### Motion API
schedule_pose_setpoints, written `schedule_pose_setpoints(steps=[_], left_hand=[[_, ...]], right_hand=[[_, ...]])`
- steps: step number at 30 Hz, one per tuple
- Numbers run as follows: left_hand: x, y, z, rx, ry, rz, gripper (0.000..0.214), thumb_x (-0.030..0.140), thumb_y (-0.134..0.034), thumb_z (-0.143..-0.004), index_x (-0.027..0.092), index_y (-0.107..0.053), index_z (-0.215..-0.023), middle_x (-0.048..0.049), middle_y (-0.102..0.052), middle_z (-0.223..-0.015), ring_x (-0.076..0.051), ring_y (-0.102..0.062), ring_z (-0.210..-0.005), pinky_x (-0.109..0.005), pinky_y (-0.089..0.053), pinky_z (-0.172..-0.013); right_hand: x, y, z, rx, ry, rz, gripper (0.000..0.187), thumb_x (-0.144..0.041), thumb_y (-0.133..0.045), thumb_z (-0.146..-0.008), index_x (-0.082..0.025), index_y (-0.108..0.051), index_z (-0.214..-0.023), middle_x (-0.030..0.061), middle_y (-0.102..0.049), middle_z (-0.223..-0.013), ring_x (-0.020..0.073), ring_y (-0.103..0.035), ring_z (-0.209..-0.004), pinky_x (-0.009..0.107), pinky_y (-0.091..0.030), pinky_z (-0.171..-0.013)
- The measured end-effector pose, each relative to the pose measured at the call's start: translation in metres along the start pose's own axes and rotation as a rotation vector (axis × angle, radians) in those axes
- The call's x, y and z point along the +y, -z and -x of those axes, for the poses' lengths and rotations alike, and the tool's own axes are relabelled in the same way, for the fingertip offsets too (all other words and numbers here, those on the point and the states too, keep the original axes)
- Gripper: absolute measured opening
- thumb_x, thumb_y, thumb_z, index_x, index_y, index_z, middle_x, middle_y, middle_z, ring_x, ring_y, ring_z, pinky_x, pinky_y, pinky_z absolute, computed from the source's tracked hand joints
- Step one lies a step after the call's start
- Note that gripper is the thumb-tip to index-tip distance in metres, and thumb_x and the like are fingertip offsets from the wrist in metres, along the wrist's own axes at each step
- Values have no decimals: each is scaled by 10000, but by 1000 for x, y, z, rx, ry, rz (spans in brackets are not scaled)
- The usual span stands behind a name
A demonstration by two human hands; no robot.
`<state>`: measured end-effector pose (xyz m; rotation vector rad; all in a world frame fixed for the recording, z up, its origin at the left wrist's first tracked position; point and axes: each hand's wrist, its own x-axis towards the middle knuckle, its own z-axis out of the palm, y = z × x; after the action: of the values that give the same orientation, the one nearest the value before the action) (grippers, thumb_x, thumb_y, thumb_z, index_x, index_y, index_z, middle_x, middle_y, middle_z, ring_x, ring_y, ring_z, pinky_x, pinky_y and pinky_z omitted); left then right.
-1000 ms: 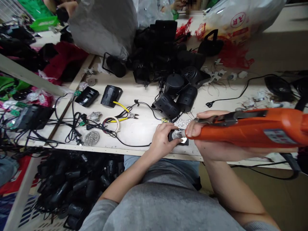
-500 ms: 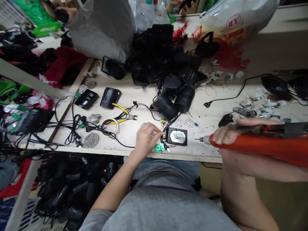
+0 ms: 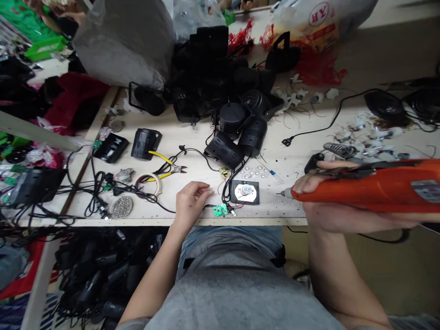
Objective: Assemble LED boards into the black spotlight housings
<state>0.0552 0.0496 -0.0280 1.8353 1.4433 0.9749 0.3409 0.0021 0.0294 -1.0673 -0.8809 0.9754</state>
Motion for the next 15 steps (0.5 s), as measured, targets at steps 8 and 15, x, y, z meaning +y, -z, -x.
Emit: schedule_pose_setpoints(steps=[8, 15], left_hand=[[-4, -16, -13, -94, -103, -210, 108, 242, -633, -914, 207, -722, -865, -40, -740, -838, -171, -671, -737, -294, -539, -711], [3, -16, -18, -15, -95, -232, 154, 332, -680, -912, 188, -718, -949, -24, -695, -770, -159, -643, -689, -290, -527, -680]], right_hand=[[44, -42, -43, 108, 296, -67, 897, -1011, -155, -673, -312, -667, -907, 24, -544, -598, 205, -499, -423, 353, -399, -419], [41, -48, -44, 83, 304, -100, 850, -986, -259, -702, -296, -711, -904, 21, -538, -565, 194, -502, -412, 335, -382, -395]])
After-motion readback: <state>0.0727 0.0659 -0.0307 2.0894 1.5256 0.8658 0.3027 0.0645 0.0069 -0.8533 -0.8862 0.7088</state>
